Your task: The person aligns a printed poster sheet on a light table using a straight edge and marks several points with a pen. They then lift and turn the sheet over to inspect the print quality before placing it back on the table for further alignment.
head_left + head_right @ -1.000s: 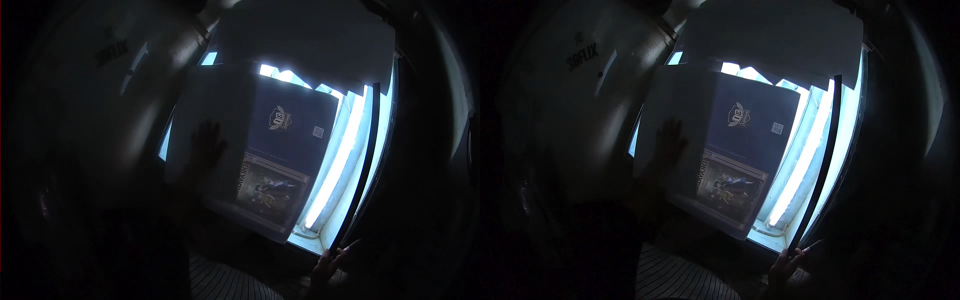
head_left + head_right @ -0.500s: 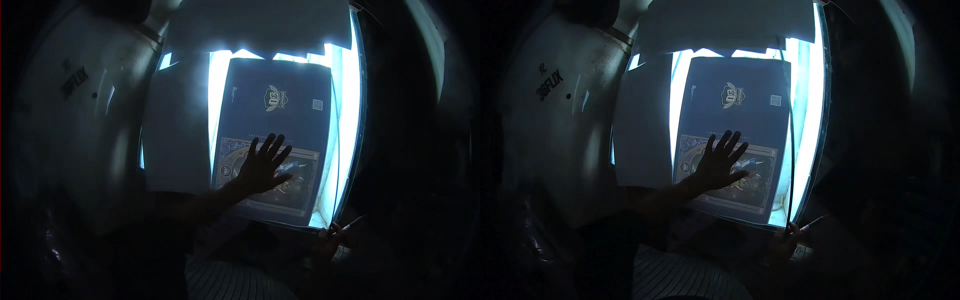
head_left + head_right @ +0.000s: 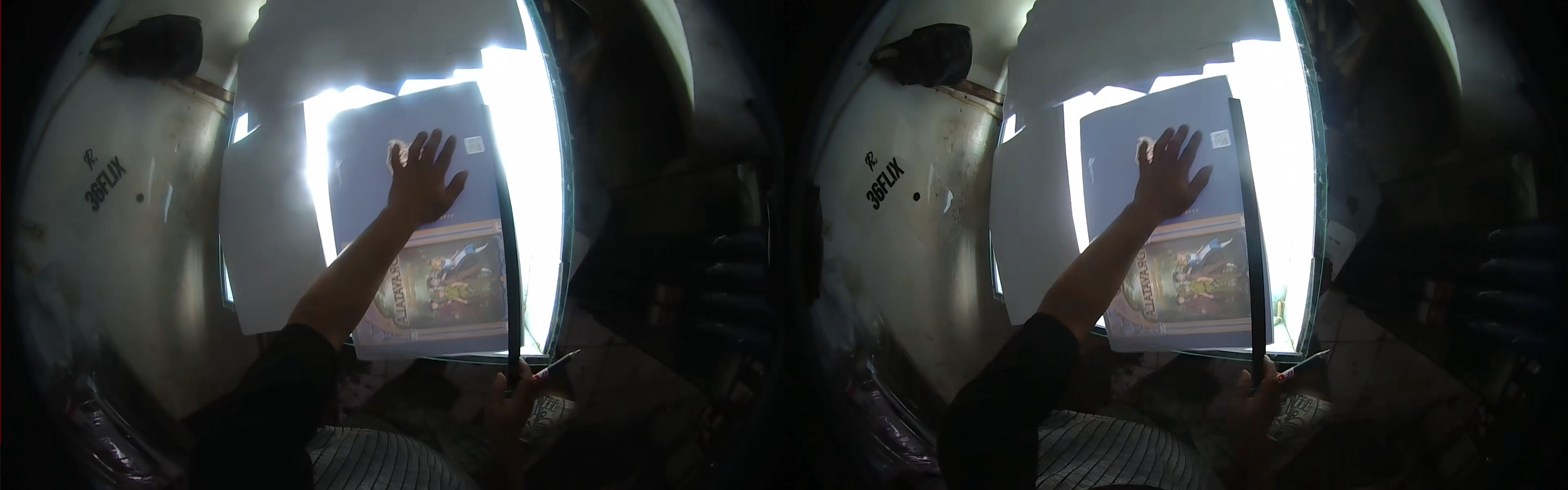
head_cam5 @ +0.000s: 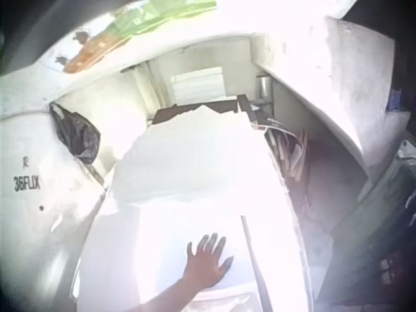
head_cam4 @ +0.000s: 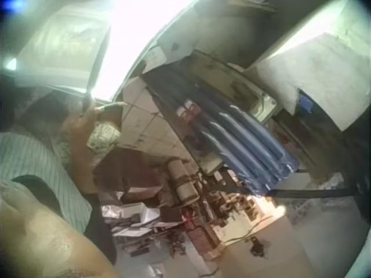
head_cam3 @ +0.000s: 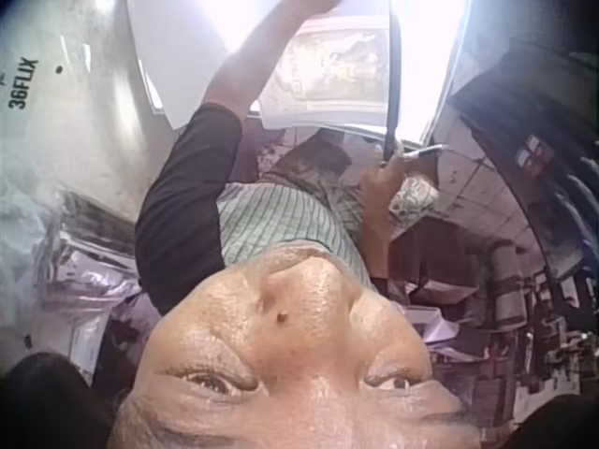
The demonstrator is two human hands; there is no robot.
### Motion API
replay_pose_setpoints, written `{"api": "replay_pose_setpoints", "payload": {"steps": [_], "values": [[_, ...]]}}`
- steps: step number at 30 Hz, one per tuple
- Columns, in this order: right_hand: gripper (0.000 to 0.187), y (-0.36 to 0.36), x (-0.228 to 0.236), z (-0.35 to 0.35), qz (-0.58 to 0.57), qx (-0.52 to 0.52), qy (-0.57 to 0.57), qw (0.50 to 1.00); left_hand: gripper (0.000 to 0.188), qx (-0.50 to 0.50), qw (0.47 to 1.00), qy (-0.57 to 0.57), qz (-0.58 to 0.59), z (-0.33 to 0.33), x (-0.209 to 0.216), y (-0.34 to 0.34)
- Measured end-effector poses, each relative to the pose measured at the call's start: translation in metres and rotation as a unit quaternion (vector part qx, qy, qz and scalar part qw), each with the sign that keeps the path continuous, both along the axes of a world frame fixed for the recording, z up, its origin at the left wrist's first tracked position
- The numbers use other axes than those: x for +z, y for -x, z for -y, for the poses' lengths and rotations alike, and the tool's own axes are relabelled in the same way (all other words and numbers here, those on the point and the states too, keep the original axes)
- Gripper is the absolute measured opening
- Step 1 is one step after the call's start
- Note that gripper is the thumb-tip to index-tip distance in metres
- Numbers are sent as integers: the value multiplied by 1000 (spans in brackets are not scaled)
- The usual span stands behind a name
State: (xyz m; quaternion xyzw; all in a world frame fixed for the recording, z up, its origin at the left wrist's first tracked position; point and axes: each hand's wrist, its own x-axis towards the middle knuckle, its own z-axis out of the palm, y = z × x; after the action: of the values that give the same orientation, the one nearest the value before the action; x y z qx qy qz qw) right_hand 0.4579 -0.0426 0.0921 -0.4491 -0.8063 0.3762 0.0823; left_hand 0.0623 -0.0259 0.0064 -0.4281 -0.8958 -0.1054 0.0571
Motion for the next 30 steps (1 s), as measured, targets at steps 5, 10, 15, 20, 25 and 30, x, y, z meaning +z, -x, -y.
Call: {"api": "replay_pose_setpoints", "payload": {"steps": [5,10,15,20,25,30], "values": [[39,14,-9,-1,12,36,-70,997,66,15,998,52,43,3,15,14],[39,30,-11,-11,7,97,-141,985,62,-42,996,-50,57,-31,12,68],[39,28,-35,-27,2,107,-189,976,66,-38,997,-31,61,-37,5,61],[40,40,-38,-30,17,123,-208,970,69,-41,997,49,43,-39,4,68],[41,51,-38,-32,66,103,-188,975,67,-44,997,33,51,-39,10,66],[41,52,-43,-37,46,112,-208,971,71,-35,997,56,39,-43,10,63]]}}
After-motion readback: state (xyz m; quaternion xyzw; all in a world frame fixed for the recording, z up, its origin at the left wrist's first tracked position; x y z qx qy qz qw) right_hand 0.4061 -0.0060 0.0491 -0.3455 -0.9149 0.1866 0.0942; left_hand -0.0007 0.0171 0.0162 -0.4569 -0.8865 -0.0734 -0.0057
